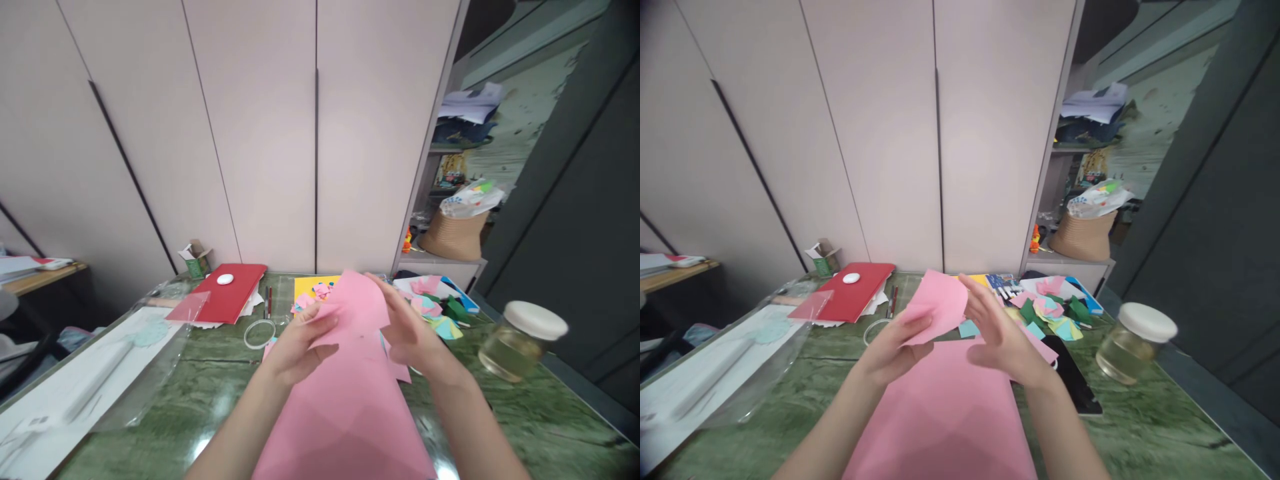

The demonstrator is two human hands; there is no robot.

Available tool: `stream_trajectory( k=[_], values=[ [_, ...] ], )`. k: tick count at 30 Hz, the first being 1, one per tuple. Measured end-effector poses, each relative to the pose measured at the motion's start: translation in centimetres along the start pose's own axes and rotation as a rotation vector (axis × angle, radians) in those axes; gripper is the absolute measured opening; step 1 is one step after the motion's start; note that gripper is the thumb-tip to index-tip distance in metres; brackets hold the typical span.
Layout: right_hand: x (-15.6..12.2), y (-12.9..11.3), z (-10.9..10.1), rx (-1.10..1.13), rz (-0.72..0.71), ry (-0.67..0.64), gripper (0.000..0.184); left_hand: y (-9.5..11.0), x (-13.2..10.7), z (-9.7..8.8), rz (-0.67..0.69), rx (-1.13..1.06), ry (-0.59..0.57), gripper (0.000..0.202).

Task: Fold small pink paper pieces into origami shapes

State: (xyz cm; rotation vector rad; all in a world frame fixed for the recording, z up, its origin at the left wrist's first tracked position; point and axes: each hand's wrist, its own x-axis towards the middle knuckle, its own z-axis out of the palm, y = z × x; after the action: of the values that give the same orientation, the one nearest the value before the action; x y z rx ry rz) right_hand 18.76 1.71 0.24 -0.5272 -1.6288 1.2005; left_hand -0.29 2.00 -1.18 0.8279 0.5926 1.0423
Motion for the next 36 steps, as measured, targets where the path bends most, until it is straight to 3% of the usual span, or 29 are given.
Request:
stream_trajectory(
  k=[1,6,11,13,16,20,23,26,30,36],
  values=[
    [0.1,0.1,0.5,-0.053,0.037,0.005,0.08,-0.4,0.2,0.1,-0.012,-0.039,0.003,0.014],
    [0.8,1.2,2.2,-0.047,0.108,0.317,0.028,-2.1,0.6,0.5,-0.094,-0.052,-0.064,0.014],
    [0.9,1.5,1.3,-0.004,0.119,0.447,0.019,-1.9,0.5,0.9,-0.048,0.16,-0.184,0.034],
    [0.9,1.2,0.8,-0.003,0.121,0.437,0.021,-1.5,0.5,0.8,0.068,0.278,-0.168,0.042],
    [0.7,0.7,0.2,-0.063,0.161,0.381,0.026,-1.0,0.6,0.4,0.318,0.325,-0.05,0.042],
    [0.5,0.6,0.2,-0.194,0.186,0.34,0.025,-0.5,0.0,0.5,0.456,0.344,0.018,0.04],
    [0.5,0.6,0.7,-0.225,0.197,0.274,0.025,-0.7,-0.7,1.1,0.513,0.565,0.134,0.048],
    [0.5,0.4,1.3,-0.277,0.156,0.248,0.023,-1.2,-0.9,1.5,0.551,0.733,0.191,0.034],
    [0.3,0.0,1.7,-0.293,0.088,0.333,0.021,-1.8,-1.0,1.6,0.575,0.725,0.194,0.036],
    [0.1,-0.2,1.5,-0.141,0.202,0.376,0.012,-2.1,-1.3,1.5,0.587,0.729,0.201,0.032]
  ],
)
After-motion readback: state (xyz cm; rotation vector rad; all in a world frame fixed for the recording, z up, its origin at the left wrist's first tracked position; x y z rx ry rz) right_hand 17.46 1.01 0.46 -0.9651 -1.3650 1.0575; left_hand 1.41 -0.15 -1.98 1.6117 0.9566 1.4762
